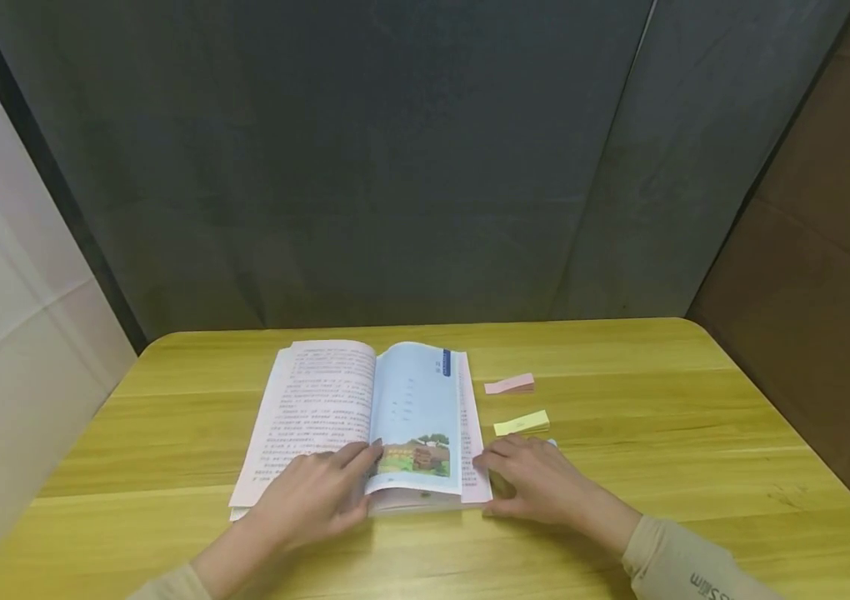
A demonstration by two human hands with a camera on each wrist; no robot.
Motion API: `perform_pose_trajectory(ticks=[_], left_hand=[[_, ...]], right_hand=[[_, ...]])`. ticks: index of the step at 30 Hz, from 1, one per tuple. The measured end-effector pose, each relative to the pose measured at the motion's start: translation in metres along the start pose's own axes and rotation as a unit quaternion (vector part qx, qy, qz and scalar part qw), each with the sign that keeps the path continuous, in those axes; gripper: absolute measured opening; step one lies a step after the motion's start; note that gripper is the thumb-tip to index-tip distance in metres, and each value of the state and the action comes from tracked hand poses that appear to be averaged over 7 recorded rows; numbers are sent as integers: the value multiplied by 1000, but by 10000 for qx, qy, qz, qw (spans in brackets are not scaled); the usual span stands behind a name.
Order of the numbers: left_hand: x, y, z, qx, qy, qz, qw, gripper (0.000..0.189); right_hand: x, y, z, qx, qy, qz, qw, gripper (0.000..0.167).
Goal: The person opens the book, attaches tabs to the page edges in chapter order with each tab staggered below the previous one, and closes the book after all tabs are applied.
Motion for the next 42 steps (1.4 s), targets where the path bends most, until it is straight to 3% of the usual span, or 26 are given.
perform_pose_trajectory(ticks=[4,11,15,19,26,35,42], left_hand=[[0,0,2,205,54,316,9993,61],[2,4,-1,651,592,862,9924,62],[-1,7,-5,1011,518,974,9887,59],[-4,8,-9,1260,349,715,9888,60],[-6,8,-9,1486,377,-67,9882,79],[-3,-2,-5,1347,160,-516,9894,57],[4,-12,5,821,-499,-881,9915,37]], right_hand=[[1,-1,1,11,13,55,10000,51],[0,-2,0,4,16,91,10000,50],[1,-2,0,-14,17,90,10000,50],[1,-2,1,-20,24,92,10000,50],[0,-3,2,-30,-8,55,10000,49],[0,-3,2,-21,-34,33,10000,48],[0,-3,2,-50,-47,23,10000,48]])
Point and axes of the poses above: each hand's wrist, its own x-axis towards the middle knuckle, its own y-axis out of the back of the hand, z = x × y, the point moved 1 cm from there along x, towards the middle knuckle, and after that the axes turned 12 degrees about -y, right-handed, at the moved point
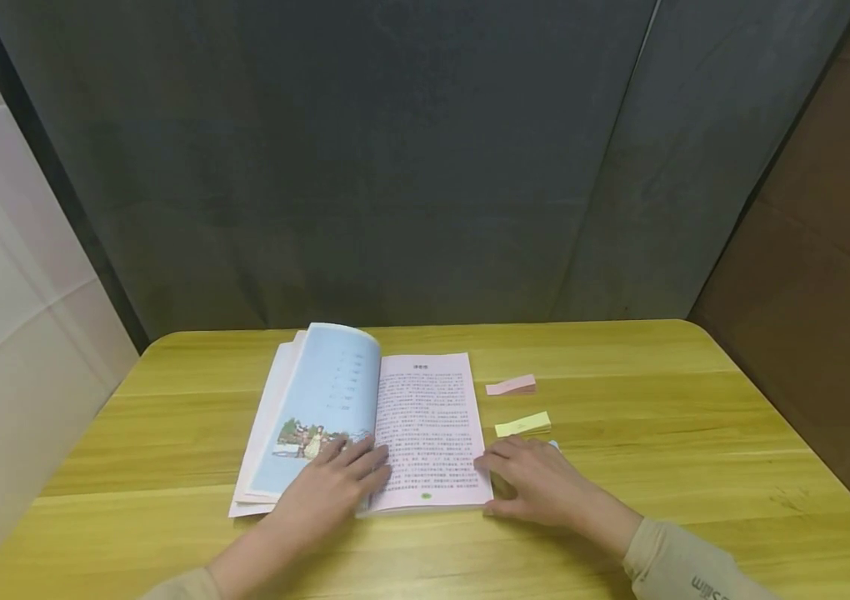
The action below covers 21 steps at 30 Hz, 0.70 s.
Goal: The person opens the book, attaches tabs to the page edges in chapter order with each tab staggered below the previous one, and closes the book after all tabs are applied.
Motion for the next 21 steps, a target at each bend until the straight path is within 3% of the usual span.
perform_pose_trajectory(ticks=[2,5,9,12,21], left_hand=[[2,-1,2,23,-59,27,10000,28],[6,-2,4,46,147,245,9996,14],[10,-2,8,-40,597,362,9976,38],[13,-1,10,-61,759,219,9969,49],[24,1,10,-266,975,-287,9945,57]], right_hand=[[0,0,0,-12,18,11,10000,49],[0,1,0,-13,48,34,10000,49],[0,1,0,-6,36,43,10000,48],[-1,2,0,4,16,22,10000,48],[-1,2,0,32,-21,-100,9999,49]])
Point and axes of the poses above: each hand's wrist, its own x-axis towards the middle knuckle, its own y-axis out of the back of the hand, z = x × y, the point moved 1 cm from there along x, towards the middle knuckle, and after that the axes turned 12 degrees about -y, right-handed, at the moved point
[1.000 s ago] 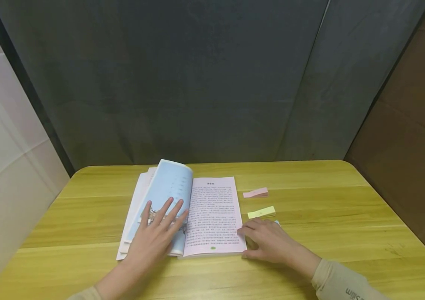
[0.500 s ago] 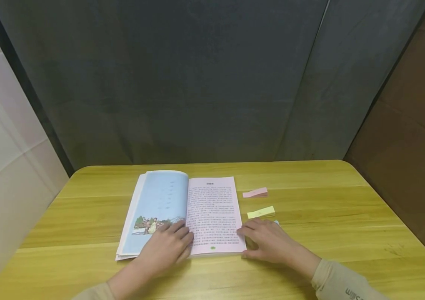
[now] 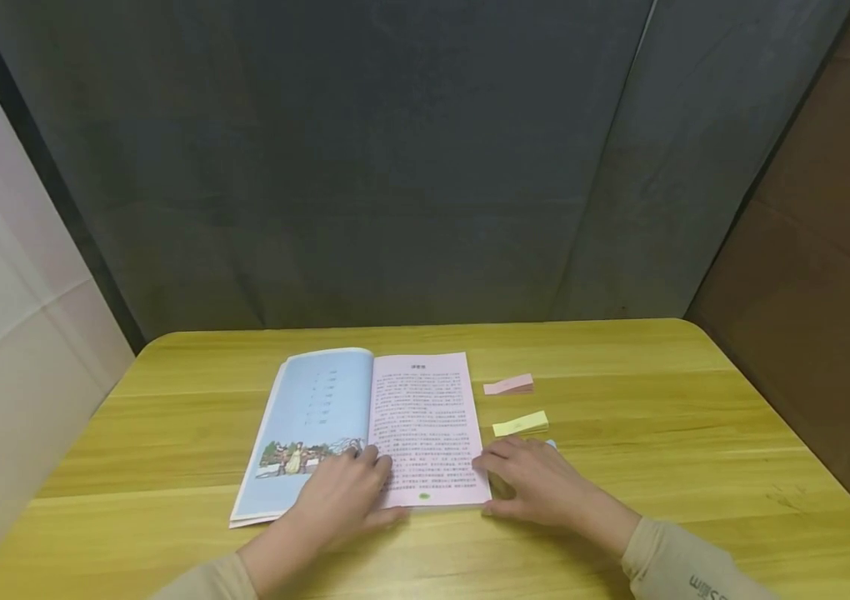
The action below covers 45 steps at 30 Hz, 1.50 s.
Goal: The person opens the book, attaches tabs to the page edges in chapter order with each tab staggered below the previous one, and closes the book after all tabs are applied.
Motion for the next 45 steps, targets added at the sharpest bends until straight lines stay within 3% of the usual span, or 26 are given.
perform_pose_trajectory(ticks=[12,23,30,38,45], left_hand=[[-2,0,-7,-348,125,98,9993,57],[-10,1,-13,-731,66,574,9956,51],[-16,3,-14,-716,-297,1068,9912,44],[-21,5,-12,-289,-868,1652,9820,34],[-30,6,-13,-143,-410,1820,9823,50]], right_hand=[[-1,-1,0,-61,-38,-54,10000,52],[-1,-2,1,9,-25,-11,10000,52],[-1,-2,1,19,74,108,9999,52],[-2,-2,3,12,146,207,9997,49],[-2,-3,3,-48,72,127,9999,51]])
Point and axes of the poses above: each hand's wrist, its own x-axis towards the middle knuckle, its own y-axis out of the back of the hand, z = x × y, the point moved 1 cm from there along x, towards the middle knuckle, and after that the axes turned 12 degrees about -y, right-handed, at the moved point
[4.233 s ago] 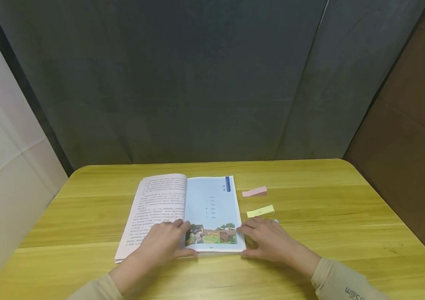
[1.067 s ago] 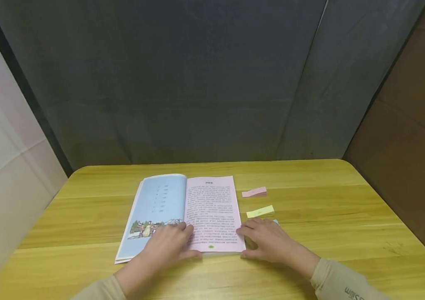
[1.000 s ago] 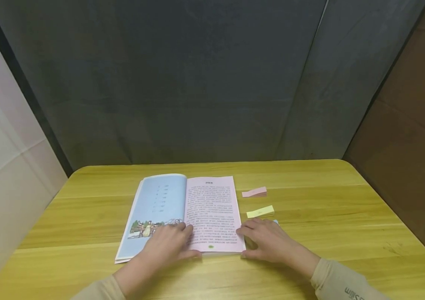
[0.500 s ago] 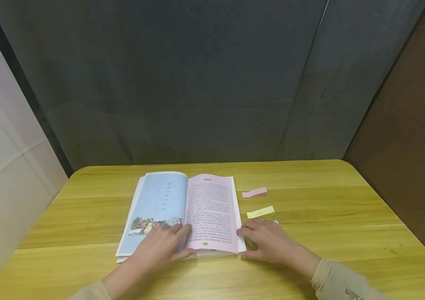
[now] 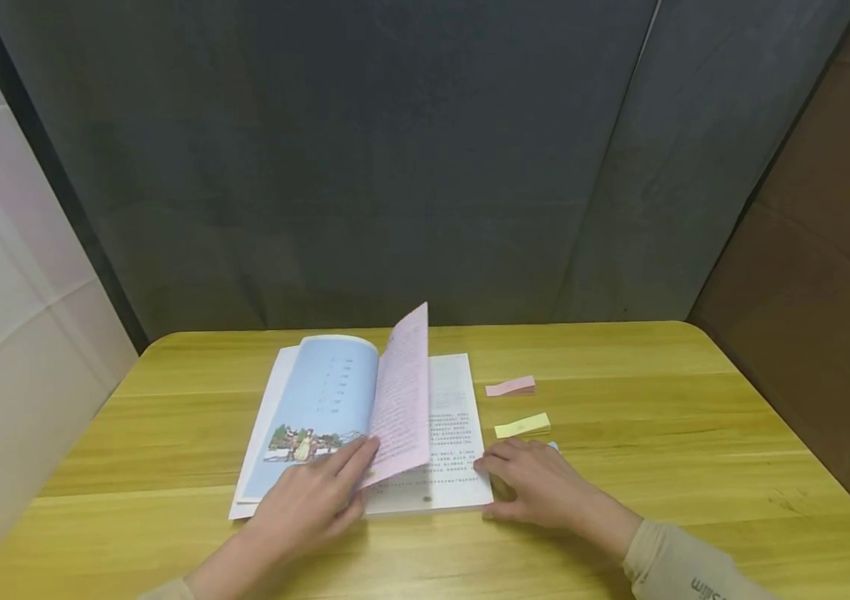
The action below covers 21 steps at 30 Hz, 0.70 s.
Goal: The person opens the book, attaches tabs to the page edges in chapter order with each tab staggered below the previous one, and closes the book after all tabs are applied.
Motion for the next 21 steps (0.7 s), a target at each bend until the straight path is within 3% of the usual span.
perform_pose_trajectory(ticks=[4,11,13,17,21], left_hand=[[-1,3,-1,143,158,124,9997,55],[2,6,-5,488,-156,202,9985,59],[1,7,-6,564,-130,58,9983,59],[-1,9,-7,642,19,-528,9965,62],[-2,10,-8,808,56,-859,9930,76]], right_hand=[[0,1,-1,-30,-44,-67,10000,51],[0,1,-1,-8,-75,-90,9999,51],[-1,1,-1,-5,-65,-80,9999,51],[-1,1,0,11,-56,-74,10000,50],[-1,1,0,37,-30,-52,10000,49]])
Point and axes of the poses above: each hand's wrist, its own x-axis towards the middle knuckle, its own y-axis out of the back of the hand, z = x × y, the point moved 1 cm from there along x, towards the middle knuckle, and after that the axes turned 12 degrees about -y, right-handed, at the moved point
